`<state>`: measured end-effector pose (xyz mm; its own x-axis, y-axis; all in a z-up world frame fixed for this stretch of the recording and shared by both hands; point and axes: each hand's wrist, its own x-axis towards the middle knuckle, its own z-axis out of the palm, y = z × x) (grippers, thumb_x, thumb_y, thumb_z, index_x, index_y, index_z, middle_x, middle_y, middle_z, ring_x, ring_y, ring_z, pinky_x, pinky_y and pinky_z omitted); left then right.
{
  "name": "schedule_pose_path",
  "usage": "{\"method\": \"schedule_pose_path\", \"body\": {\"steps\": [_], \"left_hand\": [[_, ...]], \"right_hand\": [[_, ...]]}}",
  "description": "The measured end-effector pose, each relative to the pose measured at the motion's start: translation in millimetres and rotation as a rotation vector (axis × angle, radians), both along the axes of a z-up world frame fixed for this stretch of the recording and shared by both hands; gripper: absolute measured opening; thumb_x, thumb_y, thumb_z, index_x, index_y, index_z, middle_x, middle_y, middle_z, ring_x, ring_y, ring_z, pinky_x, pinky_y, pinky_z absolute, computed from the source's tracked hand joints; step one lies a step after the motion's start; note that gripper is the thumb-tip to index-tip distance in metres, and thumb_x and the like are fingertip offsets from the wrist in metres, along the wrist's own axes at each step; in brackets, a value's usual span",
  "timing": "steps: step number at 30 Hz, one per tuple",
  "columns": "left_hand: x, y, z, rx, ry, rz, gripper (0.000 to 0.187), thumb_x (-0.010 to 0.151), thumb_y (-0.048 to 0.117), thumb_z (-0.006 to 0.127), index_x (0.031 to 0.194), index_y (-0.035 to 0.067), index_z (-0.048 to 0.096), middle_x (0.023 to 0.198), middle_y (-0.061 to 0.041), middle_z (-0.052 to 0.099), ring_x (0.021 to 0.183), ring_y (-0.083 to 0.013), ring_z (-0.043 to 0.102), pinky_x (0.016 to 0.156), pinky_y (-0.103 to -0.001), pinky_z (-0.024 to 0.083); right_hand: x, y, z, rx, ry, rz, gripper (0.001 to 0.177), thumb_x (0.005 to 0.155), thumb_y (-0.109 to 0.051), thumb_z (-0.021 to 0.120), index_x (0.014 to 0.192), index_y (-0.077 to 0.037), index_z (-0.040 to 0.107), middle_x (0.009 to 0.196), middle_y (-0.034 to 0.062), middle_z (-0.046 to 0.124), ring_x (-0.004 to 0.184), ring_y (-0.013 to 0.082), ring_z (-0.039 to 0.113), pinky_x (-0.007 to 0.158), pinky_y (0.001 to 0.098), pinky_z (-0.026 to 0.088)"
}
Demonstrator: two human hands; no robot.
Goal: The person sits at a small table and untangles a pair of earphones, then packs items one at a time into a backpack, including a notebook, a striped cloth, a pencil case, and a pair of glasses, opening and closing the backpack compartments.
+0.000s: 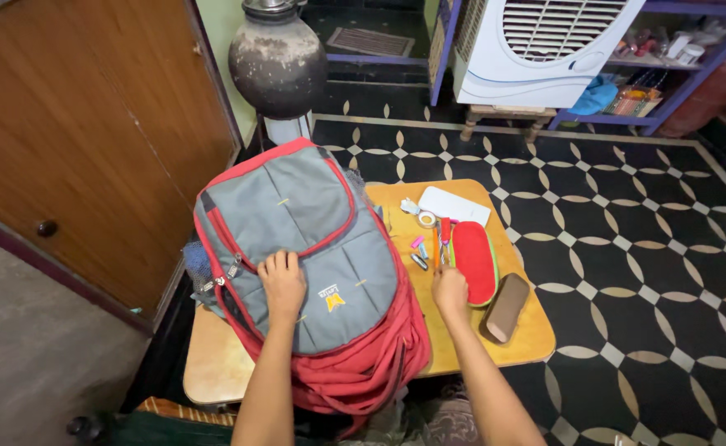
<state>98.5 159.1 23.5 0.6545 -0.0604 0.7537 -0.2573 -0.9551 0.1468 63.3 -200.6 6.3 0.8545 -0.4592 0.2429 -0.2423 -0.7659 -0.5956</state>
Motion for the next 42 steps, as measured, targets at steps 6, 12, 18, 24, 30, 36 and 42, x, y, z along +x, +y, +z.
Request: {"method": "schedule_pose_path", "body": {"steps": [6, 12, 18, 24, 30, 36, 42], "left_hand": [[4, 1, -4, 0.024, 0.026, 0.023, 0.033, 0.079, 0.013, 0.069, 0.111, 0.007, 0.063, 0.116, -0.012, 0.062, 0.111, -0.0323, 0.056, 0.101, -0.052, 0.04], [2, 0, -4, 0.036, 0.015, 0.033, 0.035, 0.079, 0.013, 0.07, 0.113, 0.008, 0.064, 0.117, -0.012, 0.062, 0.111, -0.0316, 0.056, 0.102, -0.052, 0.039], [3, 0, -2, 0.044, 0.024, 0.034, 0.036, 0.078, 0.014, 0.071, 0.113, 0.008, 0.064, 0.118, -0.011, 0.062, 0.111, -0.0314, 0.056, 0.101, -0.053, 0.039], [2, 0, -5, 0.042, 0.028, 0.022, 0.039, 0.077, 0.016, 0.072, 0.114, 0.007, 0.064, 0.117, -0.012, 0.062, 0.112, -0.0319, 0.056, 0.102, -0.054, 0.038], [3, 1, -8, 0.084, 0.014, 0.062, 0.028, 0.086, 0.013, 0.065, 0.113, 0.008, 0.064, 0.117, -0.01, 0.062, 0.111, -0.03, 0.056, 0.102, -0.052, 0.038], [2, 0, -9, 0.059, 0.005, 0.052, 0.027, 0.086, 0.013, 0.062, 0.113, 0.008, 0.065, 0.117, -0.009, 0.062, 0.111, -0.0298, 0.056, 0.102, -0.053, 0.038], [2, 1, -8, 0.061, -0.005, 0.049, 0.026, 0.088, 0.013, 0.06, 0.113, 0.008, 0.064, 0.117, -0.009, 0.062, 0.111, -0.029, 0.057, 0.102, -0.053, 0.038]], "right_hand": [[14, 6, -17, -0.132, 0.054, -0.071, 0.023, 0.09, -0.007, 0.056, 0.107, 0.004, 0.067, 0.112, 0.0293, 0.064, 0.088, 0.0507, 0.069, 0.074, 0.059, 0.055], [31, 1, -26, -0.175, 0.191, -0.097, 0.023, 0.096, -0.01, 0.054, 0.1, 0.003, 0.072, 0.106, 0.0269, 0.071, 0.095, 0.0447, 0.073, 0.08, 0.0531, 0.06], [22, -1, -21, -0.096, 0.256, -0.086, 0.024, 0.093, -0.016, 0.06, 0.099, 0.003, 0.073, 0.101, 0.0284, 0.073, 0.098, 0.0456, 0.071, 0.084, 0.0544, 0.058], [14, -4, -21, -0.04, 0.332, -0.051, 0.035, 0.086, -0.029, 0.068, 0.101, 0.002, 0.074, 0.102, 0.0295, 0.072, 0.1, 0.0463, 0.07, 0.088, 0.0532, 0.057], [6, -4, -21, -0.021, 0.364, -0.02, 0.034, 0.084, -0.029, 0.071, 0.1, 0.001, 0.074, 0.102, 0.029, 0.071, 0.1, 0.046, 0.07, 0.087, 0.0534, 0.057], [-4, -2, -22, -0.163, 0.298, -0.029, 0.029, 0.09, -0.028, 0.068, 0.096, 0.0, 0.075, 0.1, 0.0269, 0.073, 0.098, 0.044, 0.072, 0.085, 0.0522, 0.058], [6, 2, -19, -0.253, 0.363, -0.043, 0.022, 0.093, -0.021, 0.065, 0.1, -0.004, 0.077, 0.103, 0.0236, 0.075, 0.1, 0.0404, 0.074, 0.086, 0.0501, 0.06]]}}
